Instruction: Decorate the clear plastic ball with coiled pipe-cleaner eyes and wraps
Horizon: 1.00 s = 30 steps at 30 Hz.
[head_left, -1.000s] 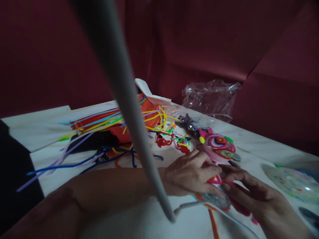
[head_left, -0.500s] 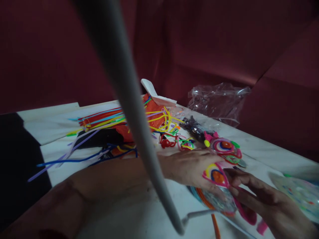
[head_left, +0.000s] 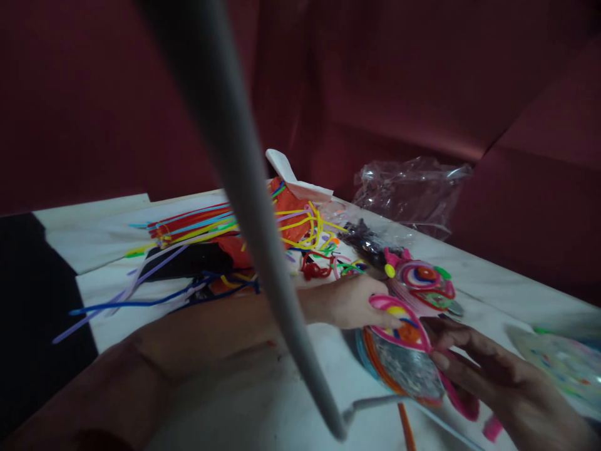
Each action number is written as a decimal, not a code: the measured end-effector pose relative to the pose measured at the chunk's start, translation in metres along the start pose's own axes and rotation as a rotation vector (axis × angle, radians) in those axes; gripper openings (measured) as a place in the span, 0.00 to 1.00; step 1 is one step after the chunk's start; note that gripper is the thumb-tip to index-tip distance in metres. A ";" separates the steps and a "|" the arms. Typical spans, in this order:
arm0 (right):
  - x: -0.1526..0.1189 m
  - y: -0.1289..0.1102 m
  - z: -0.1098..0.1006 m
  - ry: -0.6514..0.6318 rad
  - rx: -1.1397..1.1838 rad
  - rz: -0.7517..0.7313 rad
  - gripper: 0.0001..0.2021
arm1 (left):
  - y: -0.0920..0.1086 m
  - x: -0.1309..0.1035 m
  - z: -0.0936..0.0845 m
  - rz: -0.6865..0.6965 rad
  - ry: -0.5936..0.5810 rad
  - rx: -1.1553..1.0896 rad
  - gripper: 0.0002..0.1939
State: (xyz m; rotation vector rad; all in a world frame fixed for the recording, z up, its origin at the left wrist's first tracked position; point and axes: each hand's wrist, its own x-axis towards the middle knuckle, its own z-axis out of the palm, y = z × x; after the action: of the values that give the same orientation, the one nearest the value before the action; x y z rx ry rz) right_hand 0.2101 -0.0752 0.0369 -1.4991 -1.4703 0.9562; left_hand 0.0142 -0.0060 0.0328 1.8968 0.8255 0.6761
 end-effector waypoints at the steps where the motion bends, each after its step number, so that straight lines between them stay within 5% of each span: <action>1: -0.001 -0.002 0.001 0.026 -0.008 -0.014 0.16 | -0.004 0.001 0.002 -0.028 -0.012 -0.088 0.13; 7: -0.005 -0.010 0.003 0.061 -0.069 0.002 0.16 | -0.014 0.006 0.003 -0.144 -0.017 -0.372 0.09; 20: -0.004 -0.012 0.003 0.038 -0.067 0.036 0.17 | -0.006 -0.001 0.001 -0.187 0.014 -0.338 0.10; 30: -0.004 -0.010 0.002 0.037 -0.044 0.022 0.14 | -0.007 0.001 -0.004 -0.180 -0.155 -0.521 0.06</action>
State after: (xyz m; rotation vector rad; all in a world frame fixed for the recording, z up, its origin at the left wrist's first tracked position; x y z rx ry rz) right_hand 0.2042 -0.0788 0.0453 -1.5592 -1.4600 0.9102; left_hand 0.0102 -0.0008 0.0283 1.3673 0.6356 0.5582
